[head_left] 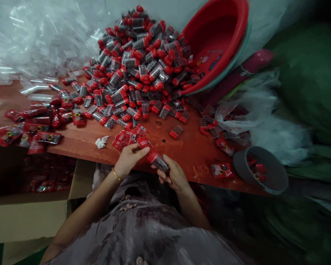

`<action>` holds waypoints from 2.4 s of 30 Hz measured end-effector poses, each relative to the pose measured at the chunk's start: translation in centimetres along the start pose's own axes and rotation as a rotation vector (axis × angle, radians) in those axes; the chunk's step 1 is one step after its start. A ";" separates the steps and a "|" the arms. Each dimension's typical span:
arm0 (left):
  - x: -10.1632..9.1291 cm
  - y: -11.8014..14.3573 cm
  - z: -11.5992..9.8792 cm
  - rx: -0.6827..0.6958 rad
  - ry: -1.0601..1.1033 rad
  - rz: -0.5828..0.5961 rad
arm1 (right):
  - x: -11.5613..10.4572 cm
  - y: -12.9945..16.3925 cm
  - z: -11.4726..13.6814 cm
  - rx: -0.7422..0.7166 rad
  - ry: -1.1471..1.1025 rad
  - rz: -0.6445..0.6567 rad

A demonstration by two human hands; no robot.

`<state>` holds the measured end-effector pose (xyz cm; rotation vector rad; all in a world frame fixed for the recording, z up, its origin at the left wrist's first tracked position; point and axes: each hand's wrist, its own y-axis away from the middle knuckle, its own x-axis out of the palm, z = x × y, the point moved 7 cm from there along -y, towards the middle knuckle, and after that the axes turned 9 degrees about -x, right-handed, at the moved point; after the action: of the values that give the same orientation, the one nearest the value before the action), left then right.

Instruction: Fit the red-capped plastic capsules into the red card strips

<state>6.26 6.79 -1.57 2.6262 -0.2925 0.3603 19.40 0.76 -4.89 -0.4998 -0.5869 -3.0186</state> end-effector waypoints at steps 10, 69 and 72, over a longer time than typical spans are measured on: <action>-0.2 0.1 1.6 -0.120 0.081 -0.013 | 0.6 -0.5 -0.3 -0.045 -0.014 -0.023; 0.4 0.2 2.6 -0.173 0.340 -0.102 | 2.2 1.3 6.0 -1.054 1.124 -0.267; 0.3 0.1 2.2 -0.121 0.361 -0.100 | 3.0 1.0 5.8 -1.047 1.091 -0.200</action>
<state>6.96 5.63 -3.31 2.3898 -0.0599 0.7445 18.43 2.04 1.48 1.2221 1.0304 -2.8462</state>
